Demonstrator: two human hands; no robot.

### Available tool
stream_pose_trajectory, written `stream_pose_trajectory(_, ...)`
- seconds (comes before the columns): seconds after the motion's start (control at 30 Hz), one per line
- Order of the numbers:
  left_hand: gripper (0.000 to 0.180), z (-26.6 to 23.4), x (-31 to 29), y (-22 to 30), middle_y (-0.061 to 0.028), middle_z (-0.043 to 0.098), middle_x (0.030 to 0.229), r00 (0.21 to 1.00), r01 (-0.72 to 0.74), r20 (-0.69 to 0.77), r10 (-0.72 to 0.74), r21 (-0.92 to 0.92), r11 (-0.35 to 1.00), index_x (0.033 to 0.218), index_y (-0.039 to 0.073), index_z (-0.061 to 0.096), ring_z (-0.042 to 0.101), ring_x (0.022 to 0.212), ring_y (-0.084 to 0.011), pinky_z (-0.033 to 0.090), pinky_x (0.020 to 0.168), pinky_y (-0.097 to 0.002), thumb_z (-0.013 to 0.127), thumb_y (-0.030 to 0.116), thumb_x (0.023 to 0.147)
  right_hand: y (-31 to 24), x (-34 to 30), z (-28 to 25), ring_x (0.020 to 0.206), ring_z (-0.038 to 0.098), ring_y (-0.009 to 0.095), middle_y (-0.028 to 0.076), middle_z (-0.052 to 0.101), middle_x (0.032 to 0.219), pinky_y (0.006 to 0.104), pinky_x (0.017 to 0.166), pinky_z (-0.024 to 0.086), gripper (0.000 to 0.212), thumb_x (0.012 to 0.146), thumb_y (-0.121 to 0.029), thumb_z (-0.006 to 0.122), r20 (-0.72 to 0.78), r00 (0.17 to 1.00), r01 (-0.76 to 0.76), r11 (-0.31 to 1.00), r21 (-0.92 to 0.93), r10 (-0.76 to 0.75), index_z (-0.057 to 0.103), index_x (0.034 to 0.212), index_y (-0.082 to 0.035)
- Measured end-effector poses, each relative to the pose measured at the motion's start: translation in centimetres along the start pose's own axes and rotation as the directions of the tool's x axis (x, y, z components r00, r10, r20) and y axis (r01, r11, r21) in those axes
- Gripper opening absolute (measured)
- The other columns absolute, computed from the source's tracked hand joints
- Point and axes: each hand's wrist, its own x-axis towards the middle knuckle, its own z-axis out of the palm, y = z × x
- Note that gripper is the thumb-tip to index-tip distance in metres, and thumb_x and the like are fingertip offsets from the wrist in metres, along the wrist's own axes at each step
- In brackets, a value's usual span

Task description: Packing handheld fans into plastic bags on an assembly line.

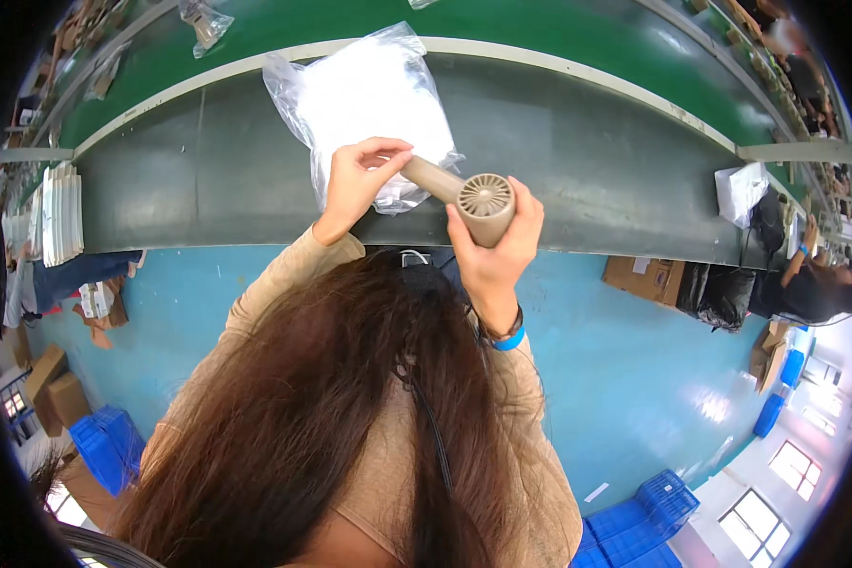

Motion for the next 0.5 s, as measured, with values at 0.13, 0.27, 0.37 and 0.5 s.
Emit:
stream_pose_trajectory(0.13, 0.019, 0.2, -0.5, 1.2, -0.0105, 0.071, 0.09, 0.998, 0.009, 0.064, -0.006, -0.05, 0.999, 0.099, -0.004, 0.069, 0.067, 0.081, -0.0134, 0.053, 0.075, -0.025, 0.068, 0.009, 0.085, -0.3, 0.6, 2.2, 0.098, 0.056, 0.026, 0.013, 0.055, 0.108, 0.0349, 0.086, 0.046, 0.071, 0.064, -0.012, 0.087, -0.036, 0.994, 0.098, 0.994, -0.047, -0.1, 0.05, 0.123, 0.001)
stream_pose_trajectory(0.27, 0.019, 0.2, -0.6, 1.8, -0.0099, 0.069, 0.099, 0.985, 0.121, 0.159, -0.062, -0.395, 0.911, 0.106, -0.004, 0.065, 0.065, 0.089, -0.0134, 0.052, 0.08, -0.0244, 0.064, 0.004, 0.089, -0.6, 1.2, 4.7, 0.099, 0.054, 0.025, 0.013, 0.054, 0.111, 0.0355, 0.088, 0.045, 0.076, 0.059, -0.014, 0.09, -0.079, 0.977, 0.201, 0.979, 0.026, -0.199, 0.047, 0.12, -0.001)
stream_pose_trajectory(0.37, 0.018, -0.8, -0.4, 2.5, -0.0059, 0.066, 0.099, 0.975, 0.186, 0.194, -0.105, -0.469, 0.863, 0.106, -0.002, 0.061, 0.061, 0.092, -0.0107, 0.048, 0.083, -0.0241, 0.063, 0.004, 0.09, -1.0, 1.7, 4.8, 0.101, 0.051, 0.021, 0.011, 0.051, 0.113, 0.0348, 0.092, 0.043, 0.072, 0.061, -0.012, 0.09, -0.057, 0.969, 0.245, 0.967, 0.067, -0.241, 0.044, 0.117, -0.002)
stream_pose_trajectory(0.5, 0.016, -1.4, -0.3, 1.7, -0.0023, 0.063, 0.096, 1.0, 0.021, -0.001, -0.022, -0.375, 0.927, 0.105, -0.001, 0.059, 0.058, 0.087, -0.0083, 0.046, 0.078, -0.0226, 0.063, 0.005, 0.09, -1.1, 2.5, 4.4, 0.102, 0.049, 0.019, 0.009, 0.047, 0.111, 0.0328, 0.09, 0.042, 0.065, 0.073, -0.007, 0.08, -0.186, 0.982, 0.03, 0.945, 0.325, 0.033, 0.036, 0.122, -0.004)
